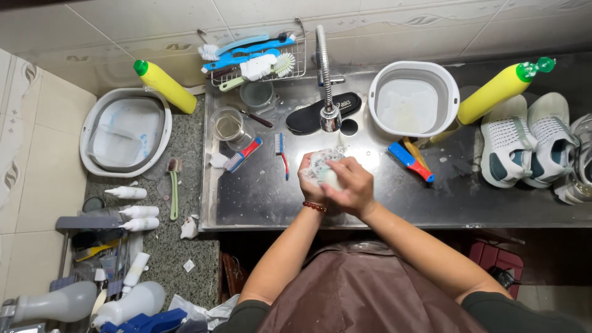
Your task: Manually wash a sneaker using soap and a brush at a sink.
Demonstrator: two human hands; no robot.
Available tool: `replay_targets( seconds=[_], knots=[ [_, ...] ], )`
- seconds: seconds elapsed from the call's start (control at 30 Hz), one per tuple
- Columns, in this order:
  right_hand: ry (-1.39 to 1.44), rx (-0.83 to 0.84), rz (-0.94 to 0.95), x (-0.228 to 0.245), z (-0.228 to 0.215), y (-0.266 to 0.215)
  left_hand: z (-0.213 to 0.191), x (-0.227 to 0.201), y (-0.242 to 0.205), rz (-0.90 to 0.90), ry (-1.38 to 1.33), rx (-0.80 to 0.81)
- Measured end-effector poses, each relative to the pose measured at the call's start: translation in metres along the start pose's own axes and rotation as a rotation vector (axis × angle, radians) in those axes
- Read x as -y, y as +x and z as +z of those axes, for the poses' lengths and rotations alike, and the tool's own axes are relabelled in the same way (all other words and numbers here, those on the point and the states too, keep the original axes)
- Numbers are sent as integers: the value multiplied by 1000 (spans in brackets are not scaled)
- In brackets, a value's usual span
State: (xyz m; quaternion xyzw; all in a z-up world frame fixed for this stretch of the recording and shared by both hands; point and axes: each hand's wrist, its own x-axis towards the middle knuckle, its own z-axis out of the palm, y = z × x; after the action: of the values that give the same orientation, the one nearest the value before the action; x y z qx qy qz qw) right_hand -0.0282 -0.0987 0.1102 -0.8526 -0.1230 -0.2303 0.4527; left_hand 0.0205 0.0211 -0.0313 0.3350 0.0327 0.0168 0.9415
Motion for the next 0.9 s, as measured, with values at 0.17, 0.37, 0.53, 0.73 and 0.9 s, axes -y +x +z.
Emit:
replay_targets(
  seconds=[0.17, 0.37, 0.53, 0.73, 0.9],
  knots=[
    [-10, -74, -145, -19, 10, -27, 14, -23, 9, -11, -19, -93],
    [-27, -2, -1, -7, 8, -4, 14, -31, -2, 123, 225, -124],
    [120, -93, -98, -53, 15, -40, 29, -57, -22, 171, 483, -111],
    [99, 31, 1, -15, 14, -5, -10, -65, -22, 212, 684, -69],
    [-75, 40, 198, -61, 36, -46, 8, -99, -35, 227, 678, -78]
  ],
)
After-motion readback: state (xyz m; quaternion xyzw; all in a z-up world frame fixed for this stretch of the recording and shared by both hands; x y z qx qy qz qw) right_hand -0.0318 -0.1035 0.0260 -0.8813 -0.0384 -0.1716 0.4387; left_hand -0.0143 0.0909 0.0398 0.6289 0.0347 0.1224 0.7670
